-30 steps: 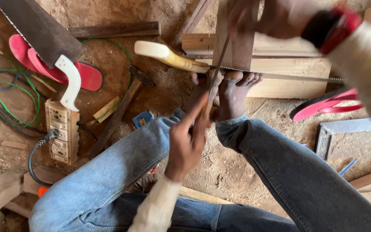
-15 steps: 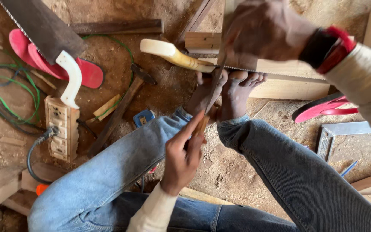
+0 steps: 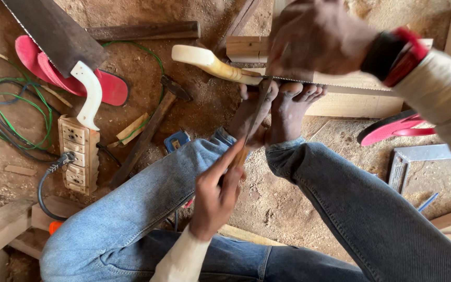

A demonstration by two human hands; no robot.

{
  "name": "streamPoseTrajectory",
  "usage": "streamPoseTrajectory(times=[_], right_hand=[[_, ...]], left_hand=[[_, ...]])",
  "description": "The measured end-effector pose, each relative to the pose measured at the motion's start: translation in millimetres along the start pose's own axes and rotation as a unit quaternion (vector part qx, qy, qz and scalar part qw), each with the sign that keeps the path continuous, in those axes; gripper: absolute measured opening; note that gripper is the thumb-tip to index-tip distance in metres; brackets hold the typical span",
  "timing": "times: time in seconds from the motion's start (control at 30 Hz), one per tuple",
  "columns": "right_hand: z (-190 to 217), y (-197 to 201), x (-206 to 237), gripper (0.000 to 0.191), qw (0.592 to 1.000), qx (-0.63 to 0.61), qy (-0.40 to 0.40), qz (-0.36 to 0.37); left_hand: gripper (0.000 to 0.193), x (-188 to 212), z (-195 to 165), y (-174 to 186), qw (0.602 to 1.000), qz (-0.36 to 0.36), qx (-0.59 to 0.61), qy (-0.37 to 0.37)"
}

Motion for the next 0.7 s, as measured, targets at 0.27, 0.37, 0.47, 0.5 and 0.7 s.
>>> streamPoseTrajectory(times=[0.27, 0.37, 0.47, 0.5, 0.7], right_hand=[[19.1, 40.8, -10.5, 0.126, 0.991, -0.112, 0.059, -0.037], [11.3, 22.9, -6.8, 0.115, 0.996, 0.006, 0.055, -0.075], [-2.5, -4.5, 2.9, 0.109, 0.997, 0.045, 0.02, -0.062], [-7.3, -13.5, 6.7, 0.106, 0.999, 0.032, 0.002, -0.025], [14.5, 28.8, 8.3, 0.109, 0.992, -0.086, 0.07, -0.062]], left_hand=[[0.04, -58.1, -2.4, -22.0, 0.998, -0.009, 0.014, -0.062], [0.043, -17.7, -4.3, -4.9, 1.0, -0.012, 0.015, -0.004], [0.045, 9.8, -2.9, 4.3, 1.0, -0.005, 0.005, 0.016], [0.046, 9.0, 4.9, 1.2, 0.999, 0.008, 0.012, 0.046], [0.037, -50.6, 6.9, -23.5, 0.997, -0.021, 0.009, -0.073]])
Point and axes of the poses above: each hand's wrist, its own x-axis away from the middle knuckle, its own y-axis out of the back of the hand, z = x × y, the point moved 9 cm from there along -x, towards the middle knuckle, and after that the axes turned 14 degrees about y, right-handed, at the moved point
